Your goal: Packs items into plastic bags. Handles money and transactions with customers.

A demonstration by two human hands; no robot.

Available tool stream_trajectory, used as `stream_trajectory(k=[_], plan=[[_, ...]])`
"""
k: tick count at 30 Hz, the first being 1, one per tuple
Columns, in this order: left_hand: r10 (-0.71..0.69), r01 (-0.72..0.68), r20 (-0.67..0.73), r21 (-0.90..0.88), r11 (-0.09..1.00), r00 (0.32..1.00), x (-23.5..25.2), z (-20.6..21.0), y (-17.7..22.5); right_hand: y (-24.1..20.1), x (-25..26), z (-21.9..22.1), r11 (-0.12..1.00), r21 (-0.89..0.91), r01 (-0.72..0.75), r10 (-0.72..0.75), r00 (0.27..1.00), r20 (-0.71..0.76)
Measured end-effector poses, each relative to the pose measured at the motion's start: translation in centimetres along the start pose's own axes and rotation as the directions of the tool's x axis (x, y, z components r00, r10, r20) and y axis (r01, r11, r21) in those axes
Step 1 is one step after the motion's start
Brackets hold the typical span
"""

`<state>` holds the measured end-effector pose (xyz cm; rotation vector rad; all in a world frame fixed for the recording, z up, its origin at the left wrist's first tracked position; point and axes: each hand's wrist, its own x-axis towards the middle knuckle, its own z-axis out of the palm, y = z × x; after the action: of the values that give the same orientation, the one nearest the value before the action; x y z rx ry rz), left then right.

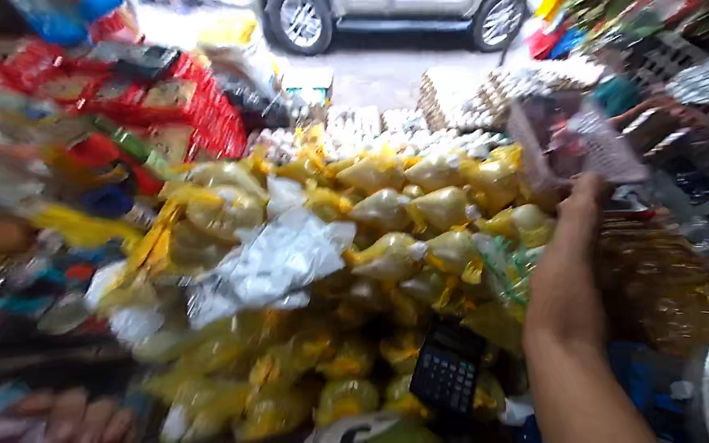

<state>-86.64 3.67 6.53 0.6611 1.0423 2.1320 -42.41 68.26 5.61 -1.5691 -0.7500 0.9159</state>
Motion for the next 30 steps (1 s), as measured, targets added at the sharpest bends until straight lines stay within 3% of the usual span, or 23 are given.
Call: stream_trajectory(k=[2, 4, 7, 10, 12, 16, 19, 21, 27, 30], plan=[[-0.004, 0.014, 0.080, -0.128, 0.992, 0.997, -0.4, -2.0, 0.3, -0.7, -3.9, -1.3, 0.997, -0.048, 0.063, -0.061, 0.997, 0.051], [0.024, -0.015, 0.069, -0.139, 0.990, 0.997, -1.3, -1.9, 0.3, -1.6, -8.3, -3.6, 0.988, -0.060, 0.142, -0.131, 0.979, 0.154], [0.046, -0.046, -0.005, 0.003, 0.999, 0.999, -2.9, -0.5, 0.4, -1.3, -13.6, -7.2, 0.985, 0.053, 0.163, -0.171, 0.930, 0.326], [0.059, -0.054, -0.050, 0.106, 0.993, 0.997, -4.8, -0.7, 0.5, -0.1, -21.1, -10.1, 0.986, 0.137, 0.090, -0.144, 0.875, 0.463], [0.071, -0.050, -0.102, 0.195, 0.979, 0.992, -6.0, -1.2, 0.7, 1.3, -25.9, -12.0, 0.991, 0.062, 0.117, -0.131, 0.789, 0.600], [0.056, -0.024, -0.144, 0.213, 0.977, 0.988, -7.8, -2.9, 0.9, 5.5, -32.5, -14.2, 0.981, -0.162, 0.108, 0.077, 0.549, 0.832], [-0.035, 0.041, -0.047, 0.138, 0.990, 0.998, -8.4, -4.9, 0.8, 11.5, -35.2, -15.2, 0.968, -0.249, 0.008, 0.234, 0.313, 0.920], [-0.062, 0.072, -0.072, 0.148, 0.986, 0.996, -9.2, -5.2, 0.7, 15.2, -36.6, -15.9, 0.950, -0.311, -0.021, 0.308, 0.216, 0.927], [-0.121, 0.199, -0.261, 0.299, 0.933, 0.958, -11.8, -5.2, -0.4, 20.9, -40.3, -16.5, 0.912, -0.405, 0.059, 0.392, 0.161, 0.906], [-0.185, 0.390, -0.428, 0.464, 0.795, 0.885, -13.0, -5.6, -1.9, 22.2, -40.9, -16.5, 0.885, -0.399, 0.242, 0.351, 0.216, 0.911]])
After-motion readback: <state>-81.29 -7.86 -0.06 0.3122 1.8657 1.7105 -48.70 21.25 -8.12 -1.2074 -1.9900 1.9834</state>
